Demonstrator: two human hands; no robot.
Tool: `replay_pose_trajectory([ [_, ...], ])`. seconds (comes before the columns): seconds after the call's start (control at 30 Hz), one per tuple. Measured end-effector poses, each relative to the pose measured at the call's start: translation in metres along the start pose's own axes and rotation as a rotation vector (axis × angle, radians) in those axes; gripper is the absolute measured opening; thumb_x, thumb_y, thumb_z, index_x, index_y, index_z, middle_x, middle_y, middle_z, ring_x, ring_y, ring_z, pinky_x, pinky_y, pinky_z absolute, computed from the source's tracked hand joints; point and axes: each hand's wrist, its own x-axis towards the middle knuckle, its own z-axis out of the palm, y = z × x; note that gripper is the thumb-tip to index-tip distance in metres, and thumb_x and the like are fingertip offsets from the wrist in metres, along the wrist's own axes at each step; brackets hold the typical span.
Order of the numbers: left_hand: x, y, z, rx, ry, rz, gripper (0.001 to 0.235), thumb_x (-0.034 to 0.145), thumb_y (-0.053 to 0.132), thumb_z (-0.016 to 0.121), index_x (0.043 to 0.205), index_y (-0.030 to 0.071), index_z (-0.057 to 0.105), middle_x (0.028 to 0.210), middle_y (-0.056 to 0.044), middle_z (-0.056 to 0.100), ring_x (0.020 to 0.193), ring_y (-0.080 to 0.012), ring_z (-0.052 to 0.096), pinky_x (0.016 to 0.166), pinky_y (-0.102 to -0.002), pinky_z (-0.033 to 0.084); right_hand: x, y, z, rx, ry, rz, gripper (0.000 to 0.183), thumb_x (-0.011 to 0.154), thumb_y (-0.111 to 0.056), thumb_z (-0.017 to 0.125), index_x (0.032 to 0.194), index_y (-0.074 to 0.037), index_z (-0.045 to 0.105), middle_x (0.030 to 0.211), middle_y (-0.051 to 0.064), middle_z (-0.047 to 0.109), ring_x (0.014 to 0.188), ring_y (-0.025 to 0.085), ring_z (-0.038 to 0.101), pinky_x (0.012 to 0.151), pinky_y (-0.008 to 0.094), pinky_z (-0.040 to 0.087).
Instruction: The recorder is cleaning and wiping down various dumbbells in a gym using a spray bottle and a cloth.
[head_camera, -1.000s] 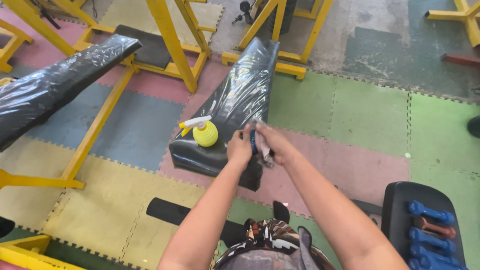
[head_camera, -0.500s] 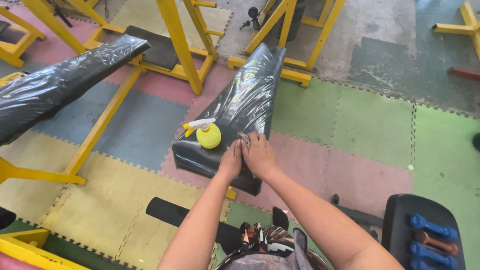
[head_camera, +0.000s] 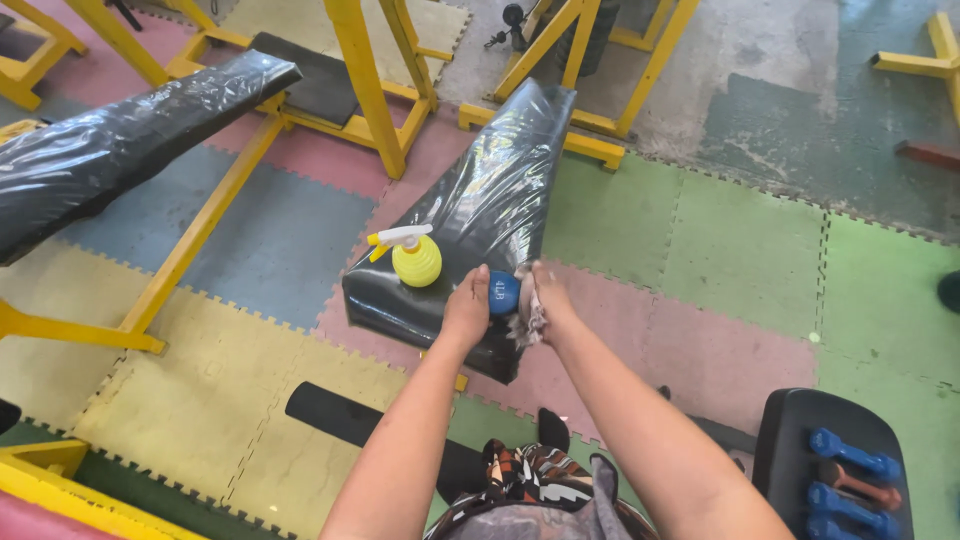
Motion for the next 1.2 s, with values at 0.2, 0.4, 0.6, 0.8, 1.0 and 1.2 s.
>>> replay_pose_trajectory([
  [0.2, 0.036, -0.044, 0.013, 0.131, 0.16, 0.108, 0.063, 0.106, 0.058, 0.035, 0.129, 0.008, 0.065, 0.116, -0.024, 0.07, 0.11, -0.0429, 0.063, 0.095, -0.048, 0.049, -0.082, -0.045, 0.038, 0.152, -0.116, 0.102, 0.039, 0.098, -0.046, 0.047, 0.113, -0.013, 0.062, 0.094, 0.008, 0.068, 0.075, 0.024, 0.065, 0.062, 0.042, 0.057],
  [0.4, -0.001, -0.007, 0.047, -0.026, 0.378, -0.132, 0.062, 0.104, 0.054, 0.033, 0.121, 0.004, 0.064, 0.118, -0.025, 0.068, 0.112, -0.0454, 0.062, 0.095, -0.051, 0.047, -0.059, -0.073, 0.053, -0.178, -0.051, 0.031, 0.038, 0.103, -0.042, 0.054, 0.107, -0.006, 0.067, 0.09, 0.006, 0.069, 0.075, 0.017, 0.065, 0.067, 0.034, 0.056],
  [0.6, -0.038, 0.066, 0.007, -0.248, 0.096, -0.382, 0.062, 0.1, 0.057, 0.034, 0.118, 0.002, 0.055, 0.109, -0.028, 0.069, 0.094, -0.0521, 0.074, 0.079, -0.055, 0.06, -0.077, -0.069, 0.062, -1.149, -0.05, -0.461, 0.044, 0.103, -0.045, 0.055, 0.11, -0.004, 0.069, 0.093, 0.019, 0.073, 0.085, 0.034, 0.071, 0.08, 0.044, 0.055],
  [0.8, 0.011, -0.007, 0.004, 0.022, 0.076, -0.117, 0.071, 0.099, 0.069, 0.042, 0.103, 0.001, 0.065, 0.094, -0.021, 0.074, 0.069, -0.0288, 0.076, 0.053, -0.036, 0.061, -0.104, -0.054, 0.089, -1.339, 0.177, -0.567, 0.045, 0.097, -0.046, 0.054, 0.117, -0.006, 0.065, 0.115, 0.023, 0.064, 0.104, 0.046, 0.063, 0.086, 0.055, 0.051],
  [1.0, -0.008, 0.032, -0.005, -0.065, 0.003, -0.179, 0.062, 0.096, 0.061, 0.046, 0.104, 0.001, 0.056, 0.088, -0.024, 0.072, 0.057, -0.0332, 0.074, 0.043, -0.04, 0.06, -0.085, -0.071, 0.084, -1.077, 0.144, -0.324, 0.046, 0.099, -0.049, 0.053, 0.112, -0.008, 0.069, 0.105, 0.024, 0.075, 0.098, 0.04, 0.072, 0.086, 0.047, 0.054],
  [1.2, 0.0, 0.029, 0.003, 0.031, 0.02, -0.162, 0.067, 0.098, 0.062, 0.046, 0.102, -0.005, 0.057, 0.089, -0.022, 0.07, 0.056, -0.0328, 0.075, 0.043, -0.041, 0.062, -0.016, -0.031, 0.021, -0.454, 0.032, -0.234, 0.048, 0.103, -0.049, 0.051, 0.112, -0.008, 0.074, 0.107, 0.017, 0.075, 0.096, 0.029, 0.068, 0.085, 0.04, 0.055],
])
